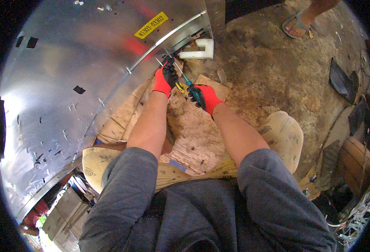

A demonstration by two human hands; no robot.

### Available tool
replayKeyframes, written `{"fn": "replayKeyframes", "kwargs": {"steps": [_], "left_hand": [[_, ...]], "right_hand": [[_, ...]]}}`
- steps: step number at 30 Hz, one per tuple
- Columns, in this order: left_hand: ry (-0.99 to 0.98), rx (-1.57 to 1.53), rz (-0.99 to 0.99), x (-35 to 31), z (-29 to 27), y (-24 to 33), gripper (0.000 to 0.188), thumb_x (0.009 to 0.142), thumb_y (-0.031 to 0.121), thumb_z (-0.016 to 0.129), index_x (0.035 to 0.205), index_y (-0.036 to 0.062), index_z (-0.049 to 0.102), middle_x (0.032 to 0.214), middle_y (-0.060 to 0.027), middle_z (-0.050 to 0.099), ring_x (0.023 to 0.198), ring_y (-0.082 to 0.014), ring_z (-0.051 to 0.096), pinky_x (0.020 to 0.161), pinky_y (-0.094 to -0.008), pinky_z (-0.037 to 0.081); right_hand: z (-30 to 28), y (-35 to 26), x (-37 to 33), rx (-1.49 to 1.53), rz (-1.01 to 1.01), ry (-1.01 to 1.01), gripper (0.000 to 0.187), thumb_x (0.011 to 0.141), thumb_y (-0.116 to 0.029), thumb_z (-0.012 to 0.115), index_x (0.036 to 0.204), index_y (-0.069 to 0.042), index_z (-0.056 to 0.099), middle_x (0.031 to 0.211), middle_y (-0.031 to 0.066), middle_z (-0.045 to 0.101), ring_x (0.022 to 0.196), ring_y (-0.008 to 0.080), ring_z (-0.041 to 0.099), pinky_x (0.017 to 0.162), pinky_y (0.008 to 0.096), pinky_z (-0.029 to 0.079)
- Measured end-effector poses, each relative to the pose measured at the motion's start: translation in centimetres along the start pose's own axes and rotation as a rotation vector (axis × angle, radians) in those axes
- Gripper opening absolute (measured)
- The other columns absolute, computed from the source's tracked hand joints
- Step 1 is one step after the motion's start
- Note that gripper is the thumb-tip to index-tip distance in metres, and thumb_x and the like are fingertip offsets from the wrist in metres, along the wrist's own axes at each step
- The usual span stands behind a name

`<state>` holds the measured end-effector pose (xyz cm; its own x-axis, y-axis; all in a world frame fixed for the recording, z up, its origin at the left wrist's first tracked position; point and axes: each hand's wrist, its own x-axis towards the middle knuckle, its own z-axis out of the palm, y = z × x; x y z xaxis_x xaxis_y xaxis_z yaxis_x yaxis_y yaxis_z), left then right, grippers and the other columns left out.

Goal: The person uses pliers and a screwdriver to remove screws and detach a white plastic component from a large metal appliance. They then remove an orange plastic piece and place the parts on the floor before moving to a pile of electronic waste.

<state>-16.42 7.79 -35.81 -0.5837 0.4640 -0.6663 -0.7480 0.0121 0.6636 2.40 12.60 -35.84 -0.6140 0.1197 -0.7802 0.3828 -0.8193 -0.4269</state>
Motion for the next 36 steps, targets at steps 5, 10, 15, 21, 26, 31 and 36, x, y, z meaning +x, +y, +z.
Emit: {"fn": "replayKeyframes", "kwargs": {"steps": [5, 10, 15, 21, 26, 31, 36], "left_hand": [[0.016, -0.062, -0.014, -0.1, 0.1, -0.1, 0.011, 0.085, 0.019, 0.064, 0.078, 0.0158, 0.057, 0.054, 0.0055, 0.038, 0.041, -0.0093, 0.033, 0.04, -0.0268, 0.026], [0.008, -0.149, -0.016, 0.5, -0.6, -0.3, 0.015, 0.085, 0.022, 0.064, 0.076, 0.0155, 0.055, 0.054, 0.0046, 0.039, 0.042, -0.0102, 0.035, 0.041, -0.0279, 0.025], [0.078, 0.08, -0.007, 0.7, 0.2, -0.8, 0.022, 0.087, 0.026, 0.064, 0.07, 0.0174, 0.054, 0.053, 0.0044, 0.04, 0.041, -0.0105, 0.035, 0.04, -0.0263, 0.027], [-0.083, -0.01, -0.042, 2.9, -1.3, -1.0, 0.028, 0.087, 0.027, 0.063, 0.064, 0.0195, 0.049, 0.05, 0.0052, 0.038, 0.041, -0.0105, 0.036, 0.04, -0.0271, 0.028], [-0.063, 0.02, -0.083, 1.6, -0.6, -0.1, 0.027, 0.088, 0.027, 0.063, 0.066, 0.0164, 0.052, 0.051, 0.0032, 0.041, 0.042, -0.0115, 0.04, 0.042, -0.0293, 0.031], [0.103, 0.126, 0.055, -0.6, 0.5, -0.3, 0.023, 0.081, 0.026, 0.073, 0.072, 0.0135, 0.057, 0.054, 0.0028, 0.043, 0.044, -0.0117, 0.04, 0.042, -0.0287, 0.029], [0.126, 0.14, 0.066, -0.2, 0.2, -0.2, 0.022, 0.083, 0.028, 0.071, 0.073, 0.0131, 0.058, 0.055, 0.0026, 0.044, 0.044, -0.0112, 0.04, 0.042, -0.0293, 0.03]], "right_hand": [[1.2, -0.2, 0.2, -0.148, -0.111, 0.214, 0.029, 0.081, -0.027, 0.066, 0.097, -0.004, 0.064, 0.088, 0.0086, 0.065, 0.076, 0.021, 0.061, 0.064, 0.0366, 0.049], [4.8, 0.2, -1.0, -0.804, -0.546, 0.628, 0.05, 0.075, -0.027, 0.069, 0.114, -0.001, 0.054, 0.107, 0.018, 0.061, 0.102, 0.0327, 0.058, 0.087, 0.0374, 0.046], [3.0, 0.1, -0.5, -0.836, -0.542, 0.563, 0.056, 0.078, -0.031, 0.068, 0.122, -0.003, 0.051, 0.113, 0.0157, 0.06, 0.105, 0.0287, 0.057, 0.088, 0.036, 0.046], [-2.4, -1.1, 0.7, -0.113, 0.175, -0.244, 0.035, 0.092, -0.037, 0.053, 0.112, -0.009, 0.058, 0.099, 0.0061, 0.065, 0.085, 0.0175, 0.063, 0.071, 0.032, 0.049], [-1.7, -1.4, -0.3, -0.374, -0.023, -0.183, 0.027, 0.086, -0.024, 0.065, 0.1, -0.002, 0.058, 0.083, 0.0067, 0.062, 0.068, 0.0173, 0.059, 0.058, 0.0298, 0.048], [-0.5, -0.6, -0.8, -0.699, -0.283, 0.176, 0.034, 0.076, -0.024, 0.074, 0.096, -0.003, 0.055, 0.084, 0.0079, 0.063, 0.06, 0.0162, 0.058, 0.054, 0.0317, 0.047], [0.4, -1.1, -1.4, -0.13, -0.026, -0.159, 0.039, 0.08, -0.029, 0.071, 0.106, -0.004, 0.055, 0.092, 0.0092, 0.063, 0.071, 0.0186, 0.061, 0.06, 0.0335, 0.049]]}}
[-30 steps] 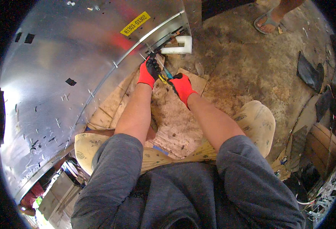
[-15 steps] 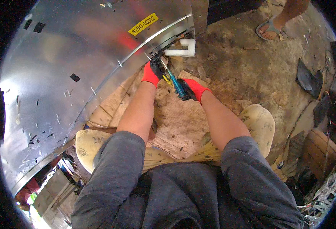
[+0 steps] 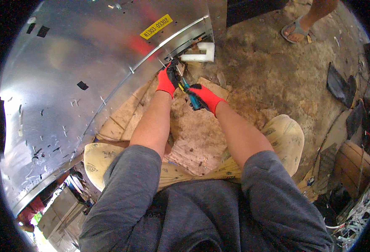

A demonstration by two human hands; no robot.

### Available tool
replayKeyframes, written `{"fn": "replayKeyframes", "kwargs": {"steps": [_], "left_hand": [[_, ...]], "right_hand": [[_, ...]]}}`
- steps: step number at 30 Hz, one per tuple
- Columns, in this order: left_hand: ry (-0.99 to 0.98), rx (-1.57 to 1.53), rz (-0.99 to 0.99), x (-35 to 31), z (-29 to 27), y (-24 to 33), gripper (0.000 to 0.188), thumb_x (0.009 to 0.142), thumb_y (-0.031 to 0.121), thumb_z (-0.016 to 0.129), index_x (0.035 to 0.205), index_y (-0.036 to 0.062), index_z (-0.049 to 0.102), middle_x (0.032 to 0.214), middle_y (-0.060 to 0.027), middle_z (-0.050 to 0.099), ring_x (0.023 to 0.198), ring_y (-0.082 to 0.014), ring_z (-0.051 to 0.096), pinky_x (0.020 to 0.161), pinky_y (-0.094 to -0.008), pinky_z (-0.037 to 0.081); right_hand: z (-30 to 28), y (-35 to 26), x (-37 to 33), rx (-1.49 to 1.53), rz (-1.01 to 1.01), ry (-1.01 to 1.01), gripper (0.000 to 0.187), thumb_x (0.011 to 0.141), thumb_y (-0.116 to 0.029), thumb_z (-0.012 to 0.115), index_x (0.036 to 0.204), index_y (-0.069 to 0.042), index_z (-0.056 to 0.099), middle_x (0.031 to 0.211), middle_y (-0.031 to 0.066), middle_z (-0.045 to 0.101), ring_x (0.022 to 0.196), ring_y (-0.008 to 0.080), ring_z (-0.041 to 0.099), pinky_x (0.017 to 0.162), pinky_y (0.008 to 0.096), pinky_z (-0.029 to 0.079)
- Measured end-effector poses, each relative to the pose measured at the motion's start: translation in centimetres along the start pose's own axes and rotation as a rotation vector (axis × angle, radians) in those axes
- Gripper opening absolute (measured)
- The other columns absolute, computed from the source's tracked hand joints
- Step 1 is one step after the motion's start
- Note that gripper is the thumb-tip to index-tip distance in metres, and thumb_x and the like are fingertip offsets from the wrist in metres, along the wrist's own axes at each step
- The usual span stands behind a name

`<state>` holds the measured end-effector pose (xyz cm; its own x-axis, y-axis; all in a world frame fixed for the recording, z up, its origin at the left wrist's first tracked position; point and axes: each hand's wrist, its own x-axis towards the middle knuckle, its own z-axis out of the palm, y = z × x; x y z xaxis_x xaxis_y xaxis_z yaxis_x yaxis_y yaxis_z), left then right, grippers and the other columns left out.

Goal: The person uses pliers and a screwdriver to remove screws and detach a white plastic component from a large metal appliance. They then remove an orange plastic piece and place the parts on the floor before moving to a pile of electronic waste.

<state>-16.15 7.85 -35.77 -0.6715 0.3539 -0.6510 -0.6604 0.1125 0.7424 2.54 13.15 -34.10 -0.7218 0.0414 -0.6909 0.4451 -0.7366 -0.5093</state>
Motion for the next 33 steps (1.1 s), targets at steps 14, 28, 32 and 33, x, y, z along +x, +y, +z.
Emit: {"fn": "replayKeyframes", "kwargs": {"steps": [14, 28, 32, 33], "left_hand": [[-0.128, -0.111, -0.012, 2.2, -0.7, -1.9, 0.016, 0.086, 0.025, 0.067, 0.09, 0.0089, 0.066, 0.058, 0.0033, 0.044, 0.047, -0.01, 0.04, 0.043, -0.0266, 0.03], [-0.008, -0.12, 0.003, 1.0, 1.4, -1.6, 0.016, 0.088, 0.025, 0.064, 0.084, 0.009, 0.066, 0.056, 0.0033, 0.045, 0.046, -0.0092, 0.039, 0.044, -0.0279, 0.03], [-0.19, -0.154, -0.014, 1.8, -0.7, -1.3, 0.015, 0.089, 0.025, 0.062, 0.091, 0.0111, 0.066, 0.07, 0.002, 0.055, 0.057, -0.01, 0.049, 0.051, -0.0271, 0.039], [-0.249, -0.126, -0.039, 1.8, -0.7, -1.2, 0.015, 0.089, 0.025, 0.062, 0.094, 0.0121, 0.066, 0.077, 0.0013, 0.06, 0.063, -0.0107, 0.053, 0.054, -0.0272, 0.043]], "right_hand": [[-0.5, 0.4, 2.4, -0.095, -0.198, 0.218, 0.027, 0.082, -0.027, 0.067, 0.088, -0.003, 0.057, 0.077, 0.0064, 0.061, 0.064, 0.0162, 0.058, 0.056, 0.032, 0.046], [-1.0, 0.7, 2.7, -0.414, -0.291, 0.351, 0.03, 0.08, -0.024, 0.069, 0.096, -0.003, 0.056, 0.071, 0.0063, 0.06, 0.058, 0.0148, 0.055, 0.05, 0.0314, 0.045], [-0.2, -2.4, 0.9, -0.068, -0.015, 0.092, 0.032, 0.08, -0.026, 0.069, 0.099, -0.005, 0.056, 0.08, 0.0096, 0.063, 0.057, 0.0169, 0.057, 0.05, 0.0333, 0.047], [-0.9, -2.7, 1.1, -0.06, 0.058, 0.05, 0.032, 0.081, -0.027, 0.069, 0.1, -0.005, 0.056, 0.084, 0.0107, 0.064, 0.057, 0.0173, 0.057, 0.05, 0.0337, 0.047]]}}
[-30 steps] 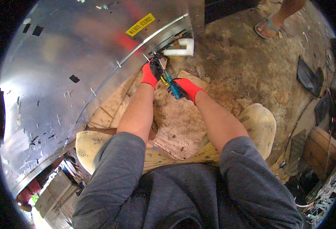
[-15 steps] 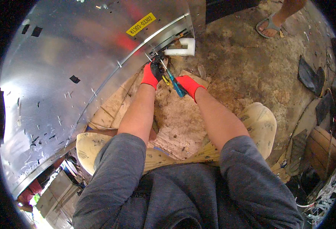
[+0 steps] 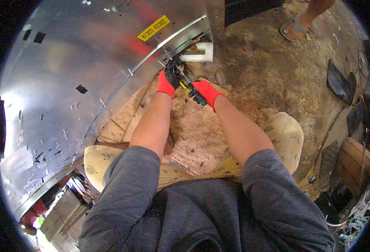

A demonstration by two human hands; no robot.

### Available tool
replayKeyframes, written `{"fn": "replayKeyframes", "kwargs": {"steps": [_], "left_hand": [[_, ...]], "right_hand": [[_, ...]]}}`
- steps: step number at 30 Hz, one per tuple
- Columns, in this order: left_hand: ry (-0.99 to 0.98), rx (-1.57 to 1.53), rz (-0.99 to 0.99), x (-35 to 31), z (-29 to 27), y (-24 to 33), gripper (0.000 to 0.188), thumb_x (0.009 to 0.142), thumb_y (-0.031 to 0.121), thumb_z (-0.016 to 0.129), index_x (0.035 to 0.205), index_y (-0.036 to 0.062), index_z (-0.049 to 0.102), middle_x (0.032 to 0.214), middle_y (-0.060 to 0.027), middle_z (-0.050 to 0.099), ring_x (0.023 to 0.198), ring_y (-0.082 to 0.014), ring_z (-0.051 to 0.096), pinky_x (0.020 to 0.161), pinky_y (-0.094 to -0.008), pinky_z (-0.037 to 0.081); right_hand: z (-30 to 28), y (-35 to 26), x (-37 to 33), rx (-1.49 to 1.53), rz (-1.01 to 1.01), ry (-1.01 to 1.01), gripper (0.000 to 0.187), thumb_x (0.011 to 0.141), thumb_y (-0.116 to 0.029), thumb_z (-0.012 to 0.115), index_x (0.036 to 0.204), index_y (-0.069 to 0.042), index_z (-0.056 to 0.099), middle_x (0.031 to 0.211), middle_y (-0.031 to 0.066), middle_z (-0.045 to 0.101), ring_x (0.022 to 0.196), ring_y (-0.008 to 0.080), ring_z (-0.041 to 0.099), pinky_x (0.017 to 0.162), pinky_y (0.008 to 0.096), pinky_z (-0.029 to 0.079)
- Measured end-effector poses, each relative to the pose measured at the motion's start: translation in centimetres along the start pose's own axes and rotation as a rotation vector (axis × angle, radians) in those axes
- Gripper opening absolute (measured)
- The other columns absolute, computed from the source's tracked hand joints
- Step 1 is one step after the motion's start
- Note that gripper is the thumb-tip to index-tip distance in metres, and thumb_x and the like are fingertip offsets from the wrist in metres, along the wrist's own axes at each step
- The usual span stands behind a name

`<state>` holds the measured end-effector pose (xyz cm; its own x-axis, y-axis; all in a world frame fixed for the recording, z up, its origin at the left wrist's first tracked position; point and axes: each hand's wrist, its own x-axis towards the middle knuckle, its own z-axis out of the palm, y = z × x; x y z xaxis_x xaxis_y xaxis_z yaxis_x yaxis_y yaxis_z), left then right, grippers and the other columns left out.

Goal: The person uses pliers and a screwdriver to remove screws and detach a white plastic component from a large metal appliance. They then remove an orange plastic piece and place the parts on the floor before moving to a pile of electronic waste.

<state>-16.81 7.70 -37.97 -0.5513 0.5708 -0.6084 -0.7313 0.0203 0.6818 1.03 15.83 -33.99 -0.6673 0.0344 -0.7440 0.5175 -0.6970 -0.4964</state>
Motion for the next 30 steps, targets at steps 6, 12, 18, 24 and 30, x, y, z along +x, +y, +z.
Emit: {"fn": "replayKeyframes", "kwargs": {"steps": [6, 12, 18, 24, 30], "left_hand": [[0.179, 0.033, 0.062, -0.2, 1.5, -0.3, 0.017, 0.087, 0.027, 0.064, 0.09, 0.0111, 0.067, 0.07, 0.0025, 0.056, 0.058, -0.0092, 0.047, 0.049, -0.025, 0.034], [0.096, -0.093, 0.094, 0.1, 1.1, -0.5, 0.015, 0.091, 0.026, 0.06, 0.089, 0.0117, 0.064, 0.072, 0.0011, 0.056, 0.062, -0.0119, 0.051, 0.053, -0.0263, 0.042], [0.088, -0.224, 0.094, 1.5, 0.0, -1.5, 0.016, 0.089, 0.028, 0.063, 0.092, 0.0123, 0.064, 0.075, 0.0005, 0.056, 0.065, -0.0137, 0.051, 0.055, -0.0287, 0.042], [0.128, -0.36, 0.028, 4.6, 0.5, -2.0, 0.017, 0.085, 0.03, 0.069, 0.086, 0.0139, 0.062, 0.075, -0.0005, 0.054, 0.069, -0.0146, 0.05, 0.059, -0.0313, 0.042], [0.104, -0.435, 0.0, 5.1, 0.5, -1.8, 0.023, 0.085, 0.035, 0.067, 0.084, 0.0135, 0.061, 0.079, -0.0033, 0.057, 0.074, -0.0205, 0.053, 0.067, -0.0368, 0.045]], "right_hand": [[0.7, 0.6, 0.4, -0.922, -0.514, 0.589, 0.037, 0.081, -0.032, 0.069, 0.101, -0.003, 0.056, 0.086, 0.0129, 0.065, 0.06, 0.0178, 0.06, 0.051, 0.0331, 0.048], [0.6, -0.7, 0.0, 0.01, -0.094, -0.009, 0.031, 0.08, -0.026, 0.067, 0.098, -0.003, 0.057, 0.087, 0.0129, 0.065, 0.059, 0.0171, 0.06, 0.052, 0.0305, 0.048], [2.6, -1.8, -1.3, -0.859, -0.408, 0.495, 0.049, 0.071, -0.036, 0.07, 0.101, 0.001, 0.056, 0.099, 0.0201, 0.064, 0.092, 0.0345, 0.062, 0.076, 0.0403, 0.05], [2.6, -0.9, -0.3, -0.887, -0.575, 0.644, 0.049, 0.073, -0.034, 0.066, 0.11, -0.003, 0.057, 0.103, 0.0213, 0.063, 0.098, 0.0373, 0.06, 0.083, 0.0442, 0.048], [2.6, -1.9, -0.4, -0.901, -0.41, 0.499, 0.049, 0.075, -0.031, 0.067, 0.115, -0.005, 0.053, 0.105, 0.0215, 0.061, 0.098, 0.0374, 0.059, 0.081, 0.0418, 0.047]]}}
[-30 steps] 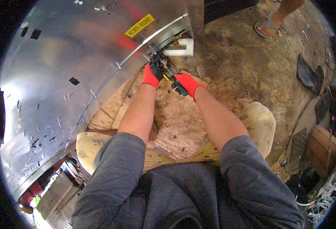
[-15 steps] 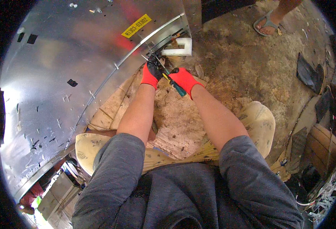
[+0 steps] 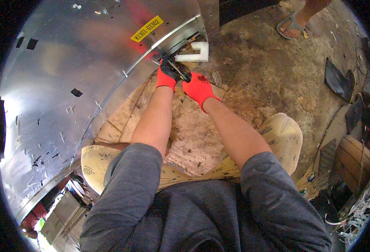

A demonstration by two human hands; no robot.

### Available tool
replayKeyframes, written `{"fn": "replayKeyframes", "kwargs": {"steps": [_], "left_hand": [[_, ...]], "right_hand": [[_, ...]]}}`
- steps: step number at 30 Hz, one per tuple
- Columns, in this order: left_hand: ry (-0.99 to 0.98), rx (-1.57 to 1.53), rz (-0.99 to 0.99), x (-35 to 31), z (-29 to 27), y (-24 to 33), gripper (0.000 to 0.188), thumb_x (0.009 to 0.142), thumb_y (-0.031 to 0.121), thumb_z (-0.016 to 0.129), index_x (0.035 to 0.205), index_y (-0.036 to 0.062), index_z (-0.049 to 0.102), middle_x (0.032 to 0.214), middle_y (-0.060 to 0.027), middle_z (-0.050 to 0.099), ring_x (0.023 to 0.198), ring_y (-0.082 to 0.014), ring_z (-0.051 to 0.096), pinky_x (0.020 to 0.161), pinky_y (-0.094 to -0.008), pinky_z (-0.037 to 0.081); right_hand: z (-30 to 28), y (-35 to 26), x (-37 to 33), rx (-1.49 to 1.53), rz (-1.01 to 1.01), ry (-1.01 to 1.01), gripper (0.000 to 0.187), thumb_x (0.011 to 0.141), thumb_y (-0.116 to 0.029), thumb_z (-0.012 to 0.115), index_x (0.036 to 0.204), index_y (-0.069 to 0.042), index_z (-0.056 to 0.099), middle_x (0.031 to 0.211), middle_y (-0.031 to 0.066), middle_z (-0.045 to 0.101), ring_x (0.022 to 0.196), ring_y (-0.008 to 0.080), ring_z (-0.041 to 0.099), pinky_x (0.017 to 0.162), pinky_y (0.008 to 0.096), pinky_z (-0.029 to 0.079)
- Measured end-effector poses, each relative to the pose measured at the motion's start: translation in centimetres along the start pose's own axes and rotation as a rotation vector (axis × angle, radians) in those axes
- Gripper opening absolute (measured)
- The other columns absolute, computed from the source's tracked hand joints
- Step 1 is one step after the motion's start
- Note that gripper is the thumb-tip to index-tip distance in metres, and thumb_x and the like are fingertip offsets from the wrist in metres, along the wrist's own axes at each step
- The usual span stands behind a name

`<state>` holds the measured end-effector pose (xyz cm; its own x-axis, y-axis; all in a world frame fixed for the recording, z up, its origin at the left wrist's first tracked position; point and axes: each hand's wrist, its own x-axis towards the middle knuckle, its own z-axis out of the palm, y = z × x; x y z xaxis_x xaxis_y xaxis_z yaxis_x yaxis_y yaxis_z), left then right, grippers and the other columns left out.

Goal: The person uses pliers and a screwdriver to remove screws and detach a white plastic component from a large metal appliance. They then remove an orange plastic piece and place the parts on the floor before moving to a pile of electronic waste.

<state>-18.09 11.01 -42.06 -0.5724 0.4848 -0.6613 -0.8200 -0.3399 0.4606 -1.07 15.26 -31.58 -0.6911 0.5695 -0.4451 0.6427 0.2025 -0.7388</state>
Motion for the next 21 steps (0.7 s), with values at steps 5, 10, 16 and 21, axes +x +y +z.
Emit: {"fn": "replayKeyframes", "kwargs": {"steps": [5, 10, 16, 21], "left_hand": [[-0.056, -0.031, 0.03, -2.9, 2.8, -0.6, 0.023, 0.085, 0.036, 0.063, 0.086, 0.0132, 0.061, 0.084, -0.0046, 0.06, 0.08, -0.0246, 0.055, 0.074, -0.0402, 0.047], [0.042, 0.023, 0.098, -4.0, 4.0, -0.8, 0.019, 0.088, 0.031, 0.056, 0.083, 0.012, 0.057, 0.08, -0.0055, 0.057, 0.074, -0.0244, 0.053, 0.07, -0.041, 0.046], [-0.009, -0.096, 0.098, -2.9, 3.2, 0.1, 0.01, 0.082, 0.018, 0.052, 0.085, 0.0107, 0.058, 0.077, -0.0035, 0.054, 0.067, -0.0209, 0.05, 0.068, -0.0371, 0.046], [-0.196, 0.104, -0.044, -2.9, -0.3, 1.6, 0.022, 0.085, 0.024, 0.05, 0.093, 0.0083, 0.063, 0.083, -0.0069, 0.059, 0.081, -0.0237, 0.057, 0.076, -0.0463, 0.05]], "right_hand": [[0.2, 0.1, -0.7, -0.189, -0.007, 0.225, 0.053, 0.075, -0.028, 0.068, 0.121, -0.007, 0.051, 0.116, 0.0201, 0.055, 0.104, 0.0374, 0.056, 0.086, 0.0435, 0.047], [-0.7, 0.3, -1.0, -0.253, 0.038, 0.198, 0.051, 0.075, -0.024, 0.066, 0.121, -0.007, 0.051, 0.12, 0.0199, 0.052, 0.104, 0.0381, 0.058, 0.086, 0.0445, 0.049], [-3.6, 3.6, 0.5, 0.429, 0.165, -0.238, 0.029, 0.079, -0.021, 0.065, 0.103, -0.005, 0.057, 0.087, 0.0114, 0.063, 0.069, 0.0223, 0.062, 0.063, 0.0341, 0.053], [-5.4, 2.9, -0.5, 0.981, 0.312, -0.383, 0.027, 0.09, -0.025, 0.058, 0.112, -0.009, 0.054, 0.086, 0.0146, 0.063, 0.063, 0.0244, 0.063, 0.052, 0.0372, 0.054]]}}
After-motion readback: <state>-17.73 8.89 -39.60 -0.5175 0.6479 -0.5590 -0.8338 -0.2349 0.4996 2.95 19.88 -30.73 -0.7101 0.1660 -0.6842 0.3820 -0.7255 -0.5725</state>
